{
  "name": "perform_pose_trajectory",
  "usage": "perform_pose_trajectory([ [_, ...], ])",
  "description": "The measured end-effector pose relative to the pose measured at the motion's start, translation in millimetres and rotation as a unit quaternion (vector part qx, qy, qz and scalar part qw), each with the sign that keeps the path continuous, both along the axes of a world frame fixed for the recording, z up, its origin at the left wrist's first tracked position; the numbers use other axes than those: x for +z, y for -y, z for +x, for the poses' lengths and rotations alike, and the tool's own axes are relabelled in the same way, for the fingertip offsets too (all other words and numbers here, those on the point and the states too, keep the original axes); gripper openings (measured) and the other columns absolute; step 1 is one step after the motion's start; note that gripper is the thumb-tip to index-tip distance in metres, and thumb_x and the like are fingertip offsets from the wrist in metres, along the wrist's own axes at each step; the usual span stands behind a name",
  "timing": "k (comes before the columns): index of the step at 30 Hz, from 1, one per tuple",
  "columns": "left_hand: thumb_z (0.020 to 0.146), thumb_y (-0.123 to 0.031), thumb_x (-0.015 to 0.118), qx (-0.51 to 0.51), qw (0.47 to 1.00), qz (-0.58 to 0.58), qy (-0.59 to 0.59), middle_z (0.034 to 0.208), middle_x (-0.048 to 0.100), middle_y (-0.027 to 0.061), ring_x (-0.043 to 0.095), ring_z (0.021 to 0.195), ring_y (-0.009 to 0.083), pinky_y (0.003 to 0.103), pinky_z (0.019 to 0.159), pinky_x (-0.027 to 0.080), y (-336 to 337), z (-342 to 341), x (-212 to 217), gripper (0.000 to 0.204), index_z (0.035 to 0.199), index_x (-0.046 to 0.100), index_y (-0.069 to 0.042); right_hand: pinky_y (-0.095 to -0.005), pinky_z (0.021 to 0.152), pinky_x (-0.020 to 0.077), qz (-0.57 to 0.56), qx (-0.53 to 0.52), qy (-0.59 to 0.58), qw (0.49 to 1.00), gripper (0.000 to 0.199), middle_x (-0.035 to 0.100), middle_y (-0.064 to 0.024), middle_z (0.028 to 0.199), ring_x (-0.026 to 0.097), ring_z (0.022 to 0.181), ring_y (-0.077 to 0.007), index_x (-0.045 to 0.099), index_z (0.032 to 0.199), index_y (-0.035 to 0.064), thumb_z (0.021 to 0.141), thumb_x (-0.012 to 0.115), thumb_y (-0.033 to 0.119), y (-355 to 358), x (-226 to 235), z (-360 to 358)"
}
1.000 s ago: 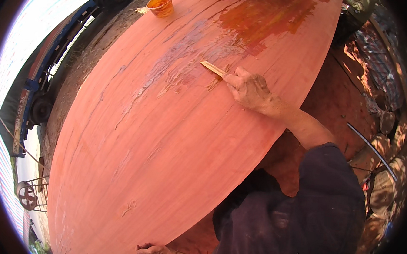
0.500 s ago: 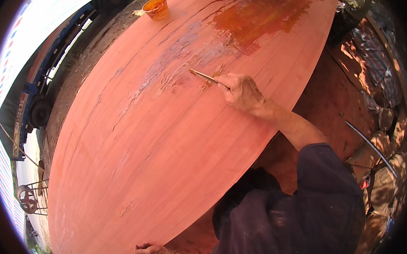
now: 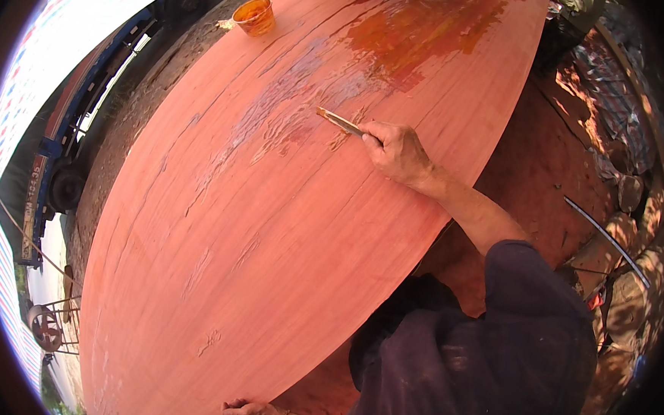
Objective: The person applies a viscous orange substance to a large pinkish-red curved surface using a small metal spatula. They repeatedly dip the spatula into an orange cup and spread the substance in linear strokes across the surface. Another person works nearby on the same surface.
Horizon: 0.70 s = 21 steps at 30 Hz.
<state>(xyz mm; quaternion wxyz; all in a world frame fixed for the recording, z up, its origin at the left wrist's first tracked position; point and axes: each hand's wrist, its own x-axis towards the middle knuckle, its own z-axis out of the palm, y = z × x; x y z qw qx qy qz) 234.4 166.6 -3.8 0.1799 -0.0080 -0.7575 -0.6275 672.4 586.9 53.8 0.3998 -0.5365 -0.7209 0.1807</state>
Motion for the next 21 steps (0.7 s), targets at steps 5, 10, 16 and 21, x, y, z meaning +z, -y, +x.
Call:
perform_pose_trajectory([
  [5,0.107,-0.041,0.05,0.006,0.999,0.041,0.014,0.082,0.056,-0.0002,0.051,0.071,0.0104,0.022,0.061,0.043,-0.2,-0.8,0.1,0.046,0.113,0.066,0.002,-0.0398,0.06,0.05,0.062,-0.054,-0.012,0.997,0.019,0.066,-0.0183,0.078,0.066,0.067,-0.0303,0.071,0.107,-0.001,0.093,0.06,0.006,-9.8,5.1,7.5],
  [10,0.106,-0.039,0.052,0.004,0.999,0.042,-0.005,0.078,0.054,-0.0015,0.048,0.068,0.0085,0.021,0.059,0.041,-1.1,0.0,0.1,0.042,0.108,0.066,0.001,-0.0362,0.061,0.0495,0.078,-0.055,0.13,0.987,0.02,0.069,-0.0186,0.081,0.066,0.066,-0.0259,0.073,0.107,-0.0005,0.092,0.062,0.008,-11.9,-0.6,7.1],
  [16,0.106,-0.037,0.053,0.002,0.999,0.048,-0.018,0.075,0.051,-0.0018,0.044,0.063,0.008,0.021,0.055,0.038,-1.7,-2.2,-0.8,0.04,0.101,0.067,0.0,-0.0328,0.061,0.0477,-0.133,0.002,-0.136,0.982,0.022,0.067,-0.0074,0.072,0.06,0.067,-0.0109,0.075,0.109,0.0005,0.093,0.064,0.01,-0.6,5.7,-2.5],
  [21,0.108,-0.036,0.05,-0.009,0.998,0.052,-0.018,0.076,0.05,-0.0018,0.044,0.065,0.0079,0.021,0.056,0.037,-3.5,2.3,2.3,0.04,0.103,0.065,0.001,-0.029,0.058,0.0452,-0.089,0.064,-0.126,0.986,0.023,0.063,-0.0031,0.068,0.054,0.064,-0.0071,0.074,0.111,-0.0006,0.094,0.064,0.01,2.8,8.0,-17.9],
])
